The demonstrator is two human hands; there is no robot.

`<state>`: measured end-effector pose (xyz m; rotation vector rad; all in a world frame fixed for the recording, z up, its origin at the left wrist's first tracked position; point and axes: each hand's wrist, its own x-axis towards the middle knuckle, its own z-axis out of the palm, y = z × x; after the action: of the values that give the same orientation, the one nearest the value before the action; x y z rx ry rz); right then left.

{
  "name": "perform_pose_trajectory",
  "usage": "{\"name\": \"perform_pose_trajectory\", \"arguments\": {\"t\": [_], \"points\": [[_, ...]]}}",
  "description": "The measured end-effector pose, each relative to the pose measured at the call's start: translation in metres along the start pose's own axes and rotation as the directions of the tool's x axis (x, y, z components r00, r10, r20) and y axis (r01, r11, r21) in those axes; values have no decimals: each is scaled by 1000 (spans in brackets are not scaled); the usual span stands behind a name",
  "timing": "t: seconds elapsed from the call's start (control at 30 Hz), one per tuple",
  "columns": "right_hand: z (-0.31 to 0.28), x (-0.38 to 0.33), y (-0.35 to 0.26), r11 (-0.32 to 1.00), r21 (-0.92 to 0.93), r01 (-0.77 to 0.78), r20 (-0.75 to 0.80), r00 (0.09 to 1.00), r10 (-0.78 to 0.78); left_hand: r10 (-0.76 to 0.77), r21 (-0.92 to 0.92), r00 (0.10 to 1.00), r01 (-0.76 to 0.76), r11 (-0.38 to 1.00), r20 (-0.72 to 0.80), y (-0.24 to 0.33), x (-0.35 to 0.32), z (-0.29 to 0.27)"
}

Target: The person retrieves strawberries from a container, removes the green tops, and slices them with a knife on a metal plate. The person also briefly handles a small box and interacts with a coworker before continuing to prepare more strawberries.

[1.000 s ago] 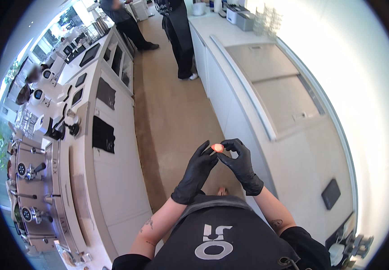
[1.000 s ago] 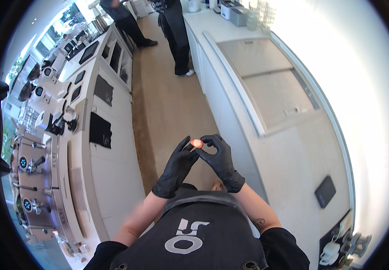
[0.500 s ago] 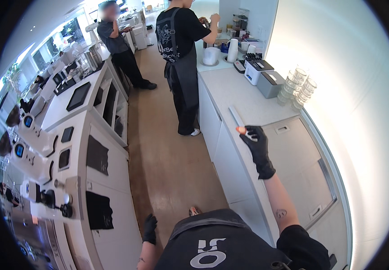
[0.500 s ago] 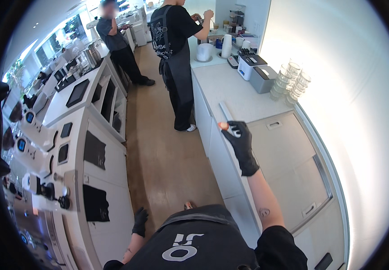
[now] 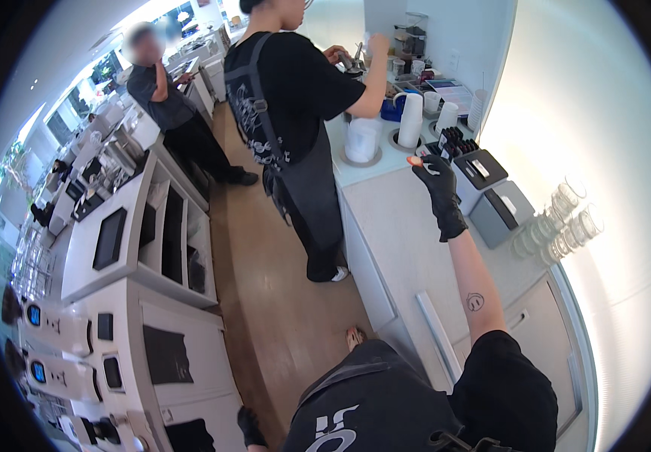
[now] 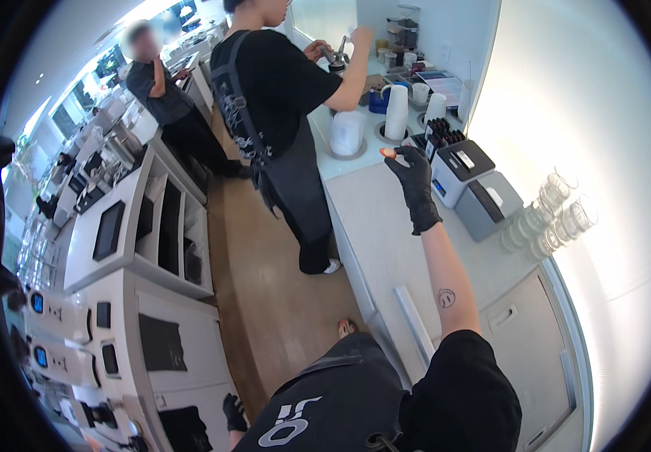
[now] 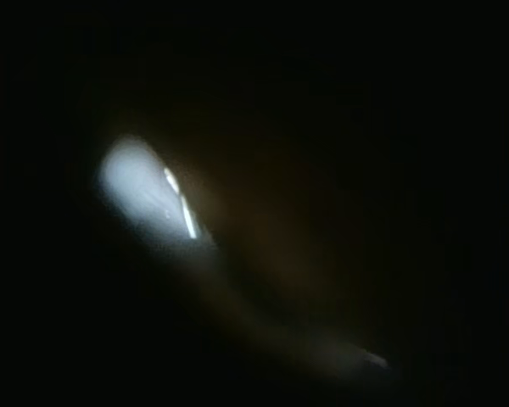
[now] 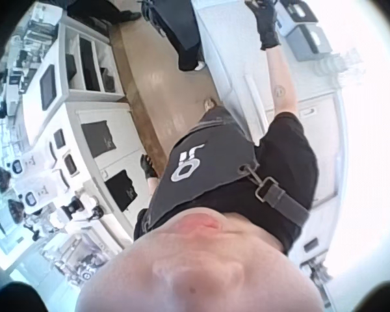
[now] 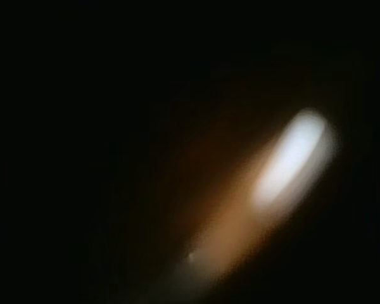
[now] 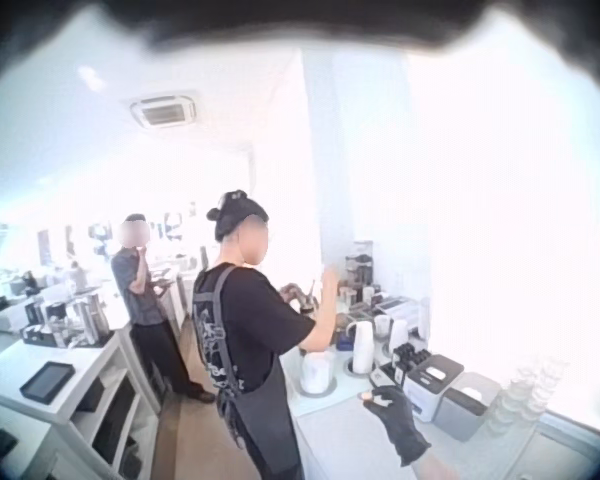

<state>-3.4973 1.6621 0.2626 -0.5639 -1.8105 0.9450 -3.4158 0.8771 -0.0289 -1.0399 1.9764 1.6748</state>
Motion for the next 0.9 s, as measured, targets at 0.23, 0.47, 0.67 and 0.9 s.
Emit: {"name": "perform_pose_trajectory", "arguments": {"t": [0.23, 0.47, 0.67, 0.9], "points": [[47, 128, 14, 999, -9, 46, 41, 998, -46, -8, 88, 998, 3, 996, 55, 63, 8, 104], [90, 213, 14, 968, 249, -28, 166, 986, -15, 62, 113, 991, -75, 991, 115, 119, 27, 159], [125, 226, 28, 958, 284, -47, 194, 981, -9, -17, 202, 992, -9, 979, 125, 127, 28, 167], [144, 216, 30, 924, 344, -168, 285, 956, 68, -39, 194, 994, 19, 981, 101, 124, 28, 165]]}}
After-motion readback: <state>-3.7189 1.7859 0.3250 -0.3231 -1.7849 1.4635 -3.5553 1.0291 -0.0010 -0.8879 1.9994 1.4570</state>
